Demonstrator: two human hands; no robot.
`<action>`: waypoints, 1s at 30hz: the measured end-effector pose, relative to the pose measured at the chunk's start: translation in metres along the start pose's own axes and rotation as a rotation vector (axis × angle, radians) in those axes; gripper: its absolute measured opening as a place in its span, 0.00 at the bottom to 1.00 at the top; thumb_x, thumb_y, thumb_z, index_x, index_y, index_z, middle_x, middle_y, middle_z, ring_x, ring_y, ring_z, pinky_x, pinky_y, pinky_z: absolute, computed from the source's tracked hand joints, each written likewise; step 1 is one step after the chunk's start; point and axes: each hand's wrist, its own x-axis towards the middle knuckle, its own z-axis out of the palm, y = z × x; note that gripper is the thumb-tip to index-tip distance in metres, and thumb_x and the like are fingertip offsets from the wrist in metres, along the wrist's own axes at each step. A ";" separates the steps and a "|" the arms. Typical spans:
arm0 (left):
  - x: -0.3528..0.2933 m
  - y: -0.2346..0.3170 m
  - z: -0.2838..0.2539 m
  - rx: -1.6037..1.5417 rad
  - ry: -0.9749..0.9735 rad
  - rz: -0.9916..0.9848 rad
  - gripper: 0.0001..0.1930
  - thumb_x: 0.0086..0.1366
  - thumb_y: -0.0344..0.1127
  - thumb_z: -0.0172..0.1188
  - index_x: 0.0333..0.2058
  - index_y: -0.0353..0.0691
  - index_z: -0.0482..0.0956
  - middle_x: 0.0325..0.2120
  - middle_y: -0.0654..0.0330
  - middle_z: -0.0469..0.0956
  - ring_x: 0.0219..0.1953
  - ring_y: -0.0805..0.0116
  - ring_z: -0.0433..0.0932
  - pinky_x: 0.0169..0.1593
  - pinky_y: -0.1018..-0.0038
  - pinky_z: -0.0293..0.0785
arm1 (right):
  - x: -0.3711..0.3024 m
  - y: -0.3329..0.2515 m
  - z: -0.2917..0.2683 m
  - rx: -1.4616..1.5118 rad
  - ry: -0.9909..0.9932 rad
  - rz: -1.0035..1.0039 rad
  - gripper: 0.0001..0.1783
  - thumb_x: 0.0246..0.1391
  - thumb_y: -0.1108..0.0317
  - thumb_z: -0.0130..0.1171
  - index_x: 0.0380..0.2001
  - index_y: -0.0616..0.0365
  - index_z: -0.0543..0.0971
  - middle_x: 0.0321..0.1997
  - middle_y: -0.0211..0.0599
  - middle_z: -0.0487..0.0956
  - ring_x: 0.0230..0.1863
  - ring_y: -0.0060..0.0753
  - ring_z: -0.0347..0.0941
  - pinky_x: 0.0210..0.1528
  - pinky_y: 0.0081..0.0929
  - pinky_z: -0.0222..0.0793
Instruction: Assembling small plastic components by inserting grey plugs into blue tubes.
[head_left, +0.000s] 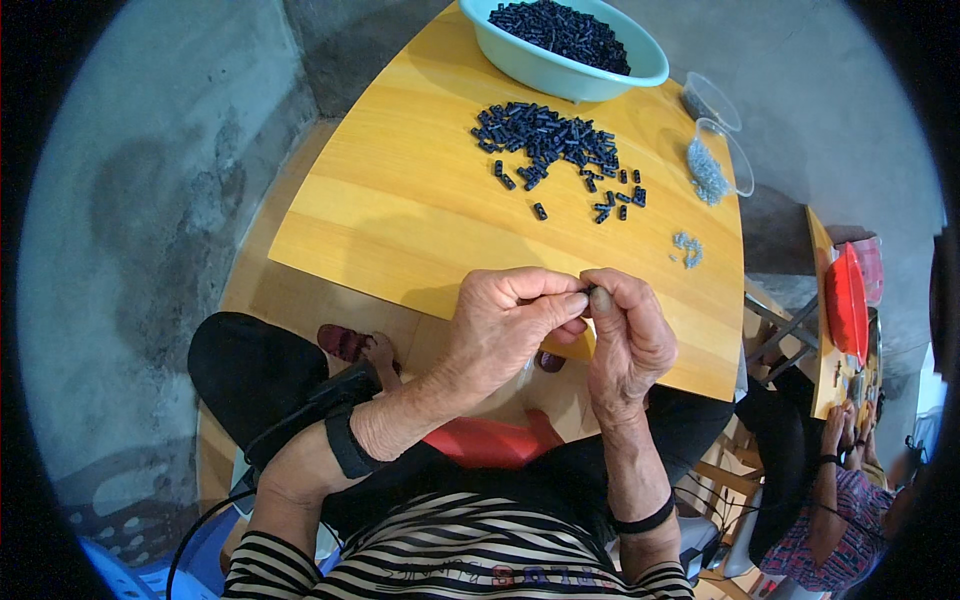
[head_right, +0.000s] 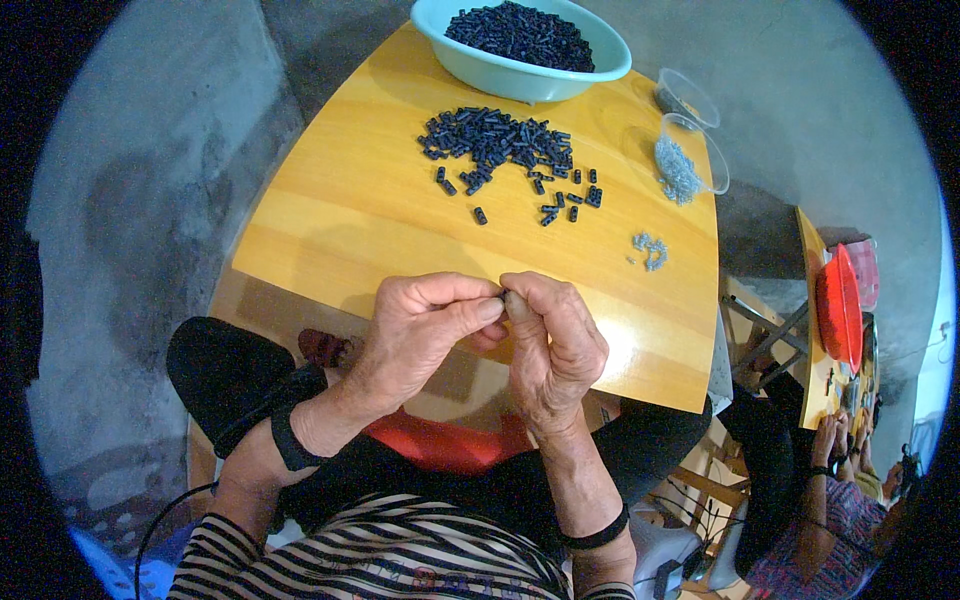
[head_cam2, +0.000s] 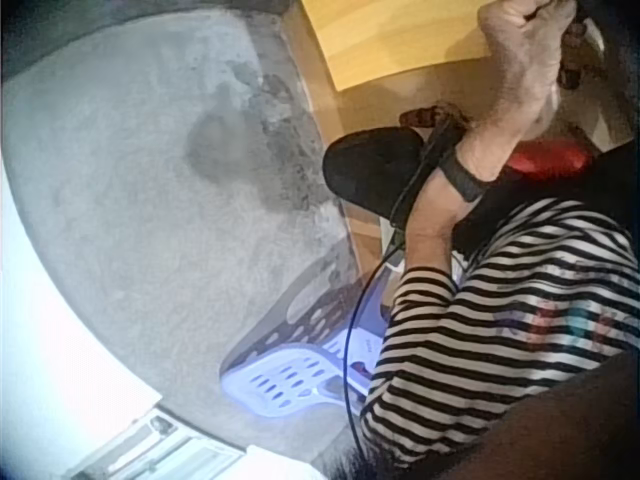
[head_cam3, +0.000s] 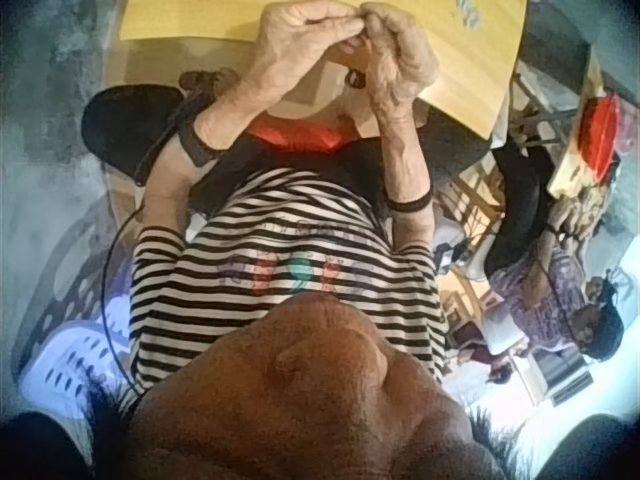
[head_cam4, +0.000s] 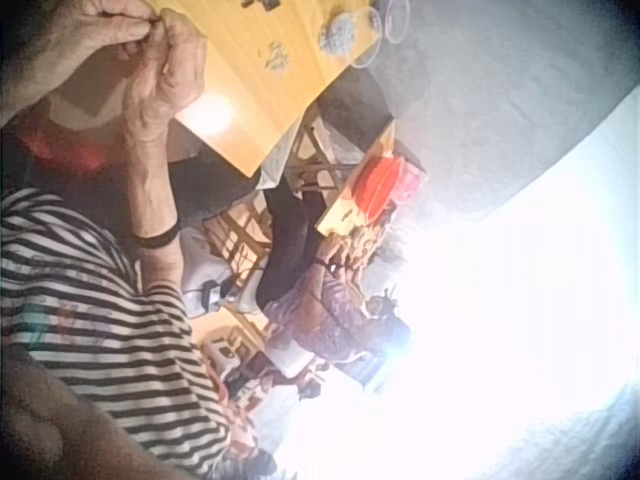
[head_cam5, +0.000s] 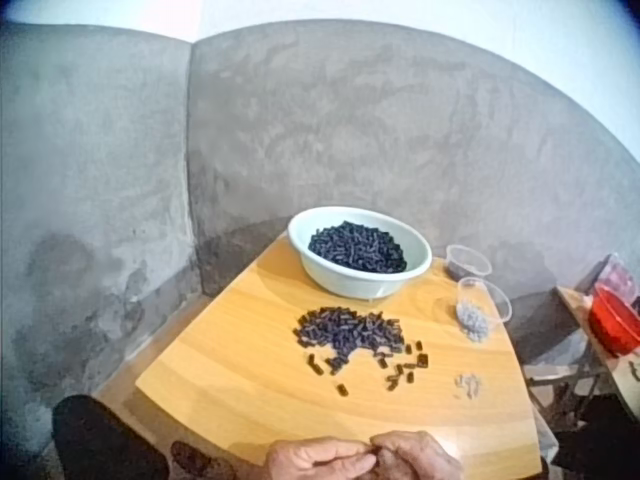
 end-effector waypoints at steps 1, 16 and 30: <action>0.000 0.001 0.000 -0.003 0.003 -0.018 0.08 0.62 0.28 0.58 0.37 0.29 0.80 0.29 0.57 0.80 0.30 0.74 0.79 0.35 0.79 0.78 | 0.000 -0.001 0.000 -0.038 0.010 -0.031 0.07 0.48 0.80 0.62 0.33 0.63 0.80 0.30 0.39 0.80 0.33 0.30 0.76 0.37 0.22 0.70; 0.005 -0.004 0.000 -0.083 -0.020 -0.069 0.08 0.61 0.28 0.59 0.38 0.30 0.80 0.30 0.56 0.81 0.32 0.72 0.80 0.38 0.79 0.77 | 0.005 0.005 -0.012 -0.072 -0.138 -0.162 0.13 0.46 0.77 0.64 0.37 0.64 0.78 0.36 0.43 0.79 0.37 0.36 0.76 0.40 0.27 0.72; 0.012 0.003 -0.021 -0.312 -0.237 -0.261 0.11 0.63 0.35 0.58 0.38 0.31 0.80 0.36 0.54 0.81 0.39 0.66 0.80 0.44 0.66 0.79 | 0.012 0.003 -0.017 -0.058 -0.198 -0.240 0.21 0.38 0.66 0.71 0.37 0.62 0.78 0.37 0.41 0.79 0.36 0.35 0.76 0.39 0.27 0.72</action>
